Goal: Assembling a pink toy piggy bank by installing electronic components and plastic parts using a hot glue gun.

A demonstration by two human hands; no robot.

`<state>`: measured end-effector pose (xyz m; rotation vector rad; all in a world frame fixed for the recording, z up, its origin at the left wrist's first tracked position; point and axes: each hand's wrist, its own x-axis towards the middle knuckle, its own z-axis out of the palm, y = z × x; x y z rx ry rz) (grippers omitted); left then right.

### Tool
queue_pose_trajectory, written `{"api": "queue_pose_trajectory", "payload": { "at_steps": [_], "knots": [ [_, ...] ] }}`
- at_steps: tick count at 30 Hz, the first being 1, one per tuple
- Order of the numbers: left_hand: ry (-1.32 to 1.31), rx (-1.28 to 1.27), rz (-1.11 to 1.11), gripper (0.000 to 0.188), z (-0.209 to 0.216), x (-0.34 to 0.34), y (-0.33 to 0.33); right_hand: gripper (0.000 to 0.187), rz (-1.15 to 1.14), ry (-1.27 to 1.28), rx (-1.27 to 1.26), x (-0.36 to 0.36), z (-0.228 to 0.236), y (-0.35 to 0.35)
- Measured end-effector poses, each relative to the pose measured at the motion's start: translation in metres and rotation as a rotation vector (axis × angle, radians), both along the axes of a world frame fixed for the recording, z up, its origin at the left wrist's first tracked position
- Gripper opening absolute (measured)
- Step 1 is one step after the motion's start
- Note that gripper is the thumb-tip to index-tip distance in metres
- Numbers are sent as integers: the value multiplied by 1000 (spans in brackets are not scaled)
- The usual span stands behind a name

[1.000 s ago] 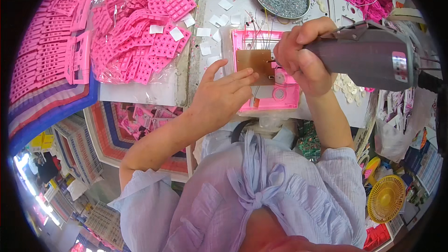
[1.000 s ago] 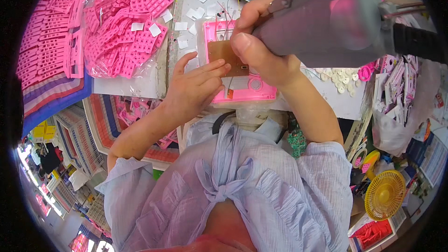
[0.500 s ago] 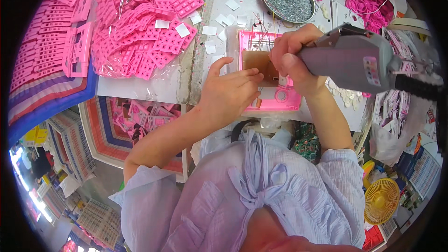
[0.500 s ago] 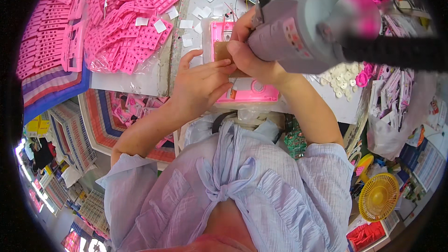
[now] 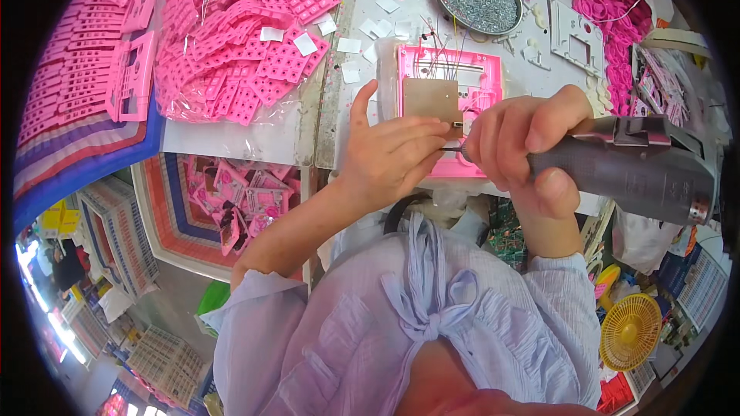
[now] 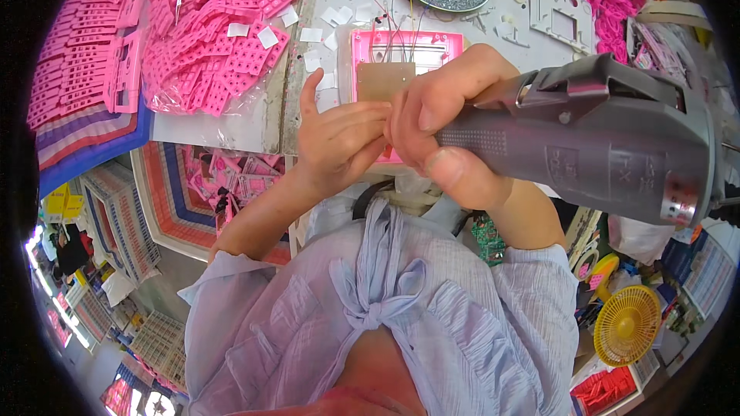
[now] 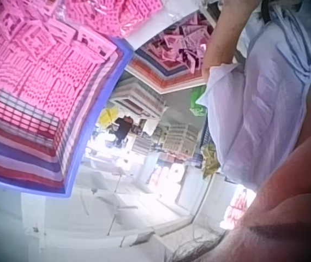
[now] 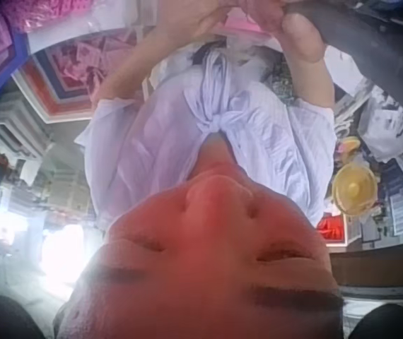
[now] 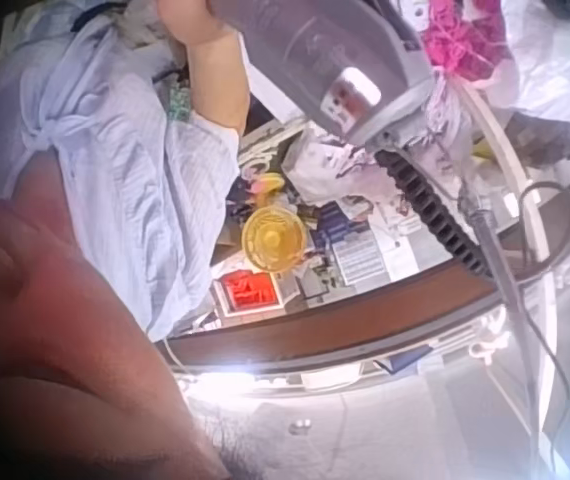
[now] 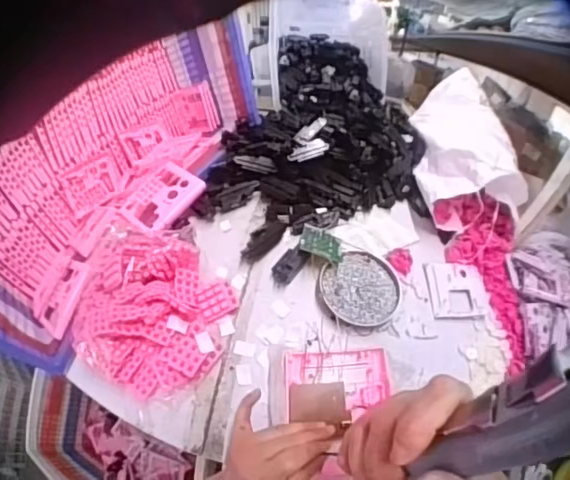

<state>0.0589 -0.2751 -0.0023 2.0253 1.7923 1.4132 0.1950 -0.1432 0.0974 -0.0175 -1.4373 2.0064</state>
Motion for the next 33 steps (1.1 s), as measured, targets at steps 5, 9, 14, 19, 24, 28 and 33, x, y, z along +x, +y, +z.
{"api": "queue_pose_trajectory", "payload": {
  "at_steps": [5,9,14,19,24,28,33],
  "knots": [
    [80,3,12,22,5,-3,-4,36,-34,-32,25,-2,-4,-6],
    [91,-34,93,15,16,-27,-3,33,-88,-47,62,-5,-27,-3],
    [6,-80,39,22,20,-49,-10,30,-73,-107,61,-9,-35,-8],
    [2,-102,62,23,20,-38,-7,30,-51,-244,393,-3,-43,-9],
    [86,-116,109,14,17,-20,-4,30,4,-216,339,-7,-44,-2],
    [83,-153,81,14,14,-13,-2,31,15,1,119,-13,-22,2],
    [-54,-197,59,14,15,-9,-2,35,21,13,61,-17,-9,-1]
  ]
}}
